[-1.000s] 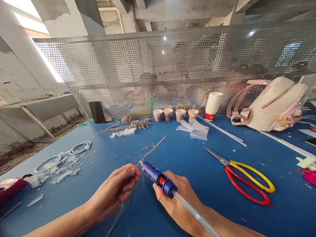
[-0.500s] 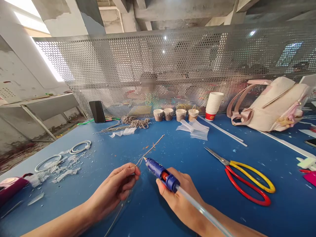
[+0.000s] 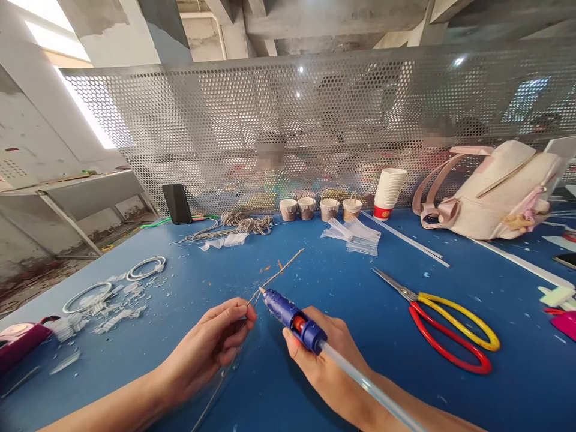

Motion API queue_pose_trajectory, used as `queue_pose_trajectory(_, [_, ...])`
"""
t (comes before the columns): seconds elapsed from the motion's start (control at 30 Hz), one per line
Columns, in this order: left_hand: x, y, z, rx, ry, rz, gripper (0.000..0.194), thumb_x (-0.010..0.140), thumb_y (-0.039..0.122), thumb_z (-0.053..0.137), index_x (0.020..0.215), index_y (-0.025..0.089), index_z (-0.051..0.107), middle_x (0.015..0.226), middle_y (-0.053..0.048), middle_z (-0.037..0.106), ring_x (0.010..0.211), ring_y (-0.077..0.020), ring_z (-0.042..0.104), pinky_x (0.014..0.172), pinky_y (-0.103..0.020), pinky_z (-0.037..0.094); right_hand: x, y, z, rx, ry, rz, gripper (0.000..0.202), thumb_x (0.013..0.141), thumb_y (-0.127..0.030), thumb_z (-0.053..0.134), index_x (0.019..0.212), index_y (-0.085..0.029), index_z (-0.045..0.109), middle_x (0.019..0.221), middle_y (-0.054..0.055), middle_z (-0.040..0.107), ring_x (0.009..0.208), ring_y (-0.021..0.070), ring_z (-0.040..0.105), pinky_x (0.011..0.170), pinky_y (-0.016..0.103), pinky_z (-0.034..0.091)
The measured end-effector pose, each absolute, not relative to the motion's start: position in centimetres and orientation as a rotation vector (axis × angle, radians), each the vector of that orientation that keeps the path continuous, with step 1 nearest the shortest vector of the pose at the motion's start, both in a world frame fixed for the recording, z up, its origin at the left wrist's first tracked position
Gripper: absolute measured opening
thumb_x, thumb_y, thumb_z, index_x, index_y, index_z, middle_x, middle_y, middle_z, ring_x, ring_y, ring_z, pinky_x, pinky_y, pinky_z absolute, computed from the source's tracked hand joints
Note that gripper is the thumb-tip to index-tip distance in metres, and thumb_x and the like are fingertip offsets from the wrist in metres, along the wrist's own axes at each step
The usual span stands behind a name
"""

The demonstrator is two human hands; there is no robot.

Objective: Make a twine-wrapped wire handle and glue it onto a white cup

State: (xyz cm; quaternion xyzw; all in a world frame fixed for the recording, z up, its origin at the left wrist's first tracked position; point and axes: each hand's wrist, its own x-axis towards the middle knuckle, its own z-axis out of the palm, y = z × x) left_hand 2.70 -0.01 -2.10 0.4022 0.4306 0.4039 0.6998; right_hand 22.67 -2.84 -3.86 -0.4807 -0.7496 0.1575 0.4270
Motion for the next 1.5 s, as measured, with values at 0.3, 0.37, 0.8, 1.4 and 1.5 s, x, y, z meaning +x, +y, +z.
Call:
queue_pose_trajectory(0.3, [2.54, 0.2, -2.15, 0.892, 0.983, 0.904, 0.017, 0.08, 0.028, 0.057, 0.073, 0.013, 0.06, 0.06, 0.003, 0.044, 0.045, -0.0035, 0.023, 0.037, -0.015, 0.013, 22.77, -2.68, -3.99, -1.22, -1.854, 0.366, 0.029, 0.089, -0.037, 0.046, 0.064, -0.024, 0.05, 0.048, -0.005, 0.054, 0.044, 0.0131, 0.055, 0.045, 0.021, 0.042])
queue_pose_trajectory(0.37, [2.55, 0.16, -2.18, 0.89, 0.982, 0.902, 0.017, 0.079, 0.028, 0.057, 0.073, 0.013, 0.06, 0.061, 0.003, 0.045, 0.045, -0.0033, 0.022, 0.037, -0.016, 0.014, 22.7, -2.75, -4.02, -1.211, -1.875, 0.385, 0.029, 0.089, -0.037, 0.045, 0.064, -0.024, 0.049, 0.047, -0.005, 0.053, 0.042, 0.0125, 0.054, 0.045, 0.021, 0.043])
queue_pose_trajectory(0.8, [2.72, 0.06, -1.99, 0.886, 0.987, 0.904, 0.019, 0.076, 0.032, 0.062, 0.072, 0.014, 0.059, 0.052, 0.007, 0.038, 0.043, -0.0035, 0.019, 0.037, -0.016, 0.012, 22.64, -2.87, -3.99, -1.285, -1.872, 0.376, 0.03, 0.09, -0.041, 0.043, 0.069, -0.024, 0.056, 0.054, -0.002, 0.062, 0.048, 0.0149, 0.059, 0.052, 0.023, 0.048])
queue_pose_trajectory(1.4, [2.7, 0.1, -1.98, 0.883, 0.971, 0.904, 0.021, 0.075, 0.033, 0.065, 0.073, 0.014, 0.058, 0.057, 0.006, 0.04, 0.044, -0.0031, 0.021, 0.037, -0.016, 0.011, 22.33, -3.17, -4.31, -1.204, -1.94, 0.445, 0.03, 0.09, -0.039, 0.041, 0.067, -0.023, 0.052, 0.052, -0.002, 0.057, 0.045, 0.0135, 0.054, 0.05, 0.024, 0.045])
queue_pose_trajectory(1.5, [2.69, 0.11, -2.02, 0.879, 0.973, 0.898, 0.022, 0.074, 0.033, 0.066, 0.071, 0.014, 0.058, 0.057, 0.005, 0.04, 0.044, -0.0031, 0.021, 0.037, -0.016, 0.011, 22.21, -3.22, -4.46, -1.201, -1.963, 0.449, 0.031, 0.09, -0.038, 0.04, 0.067, -0.023, 0.053, 0.054, -0.001, 0.059, 0.048, 0.0142, 0.056, 0.052, 0.024, 0.046])
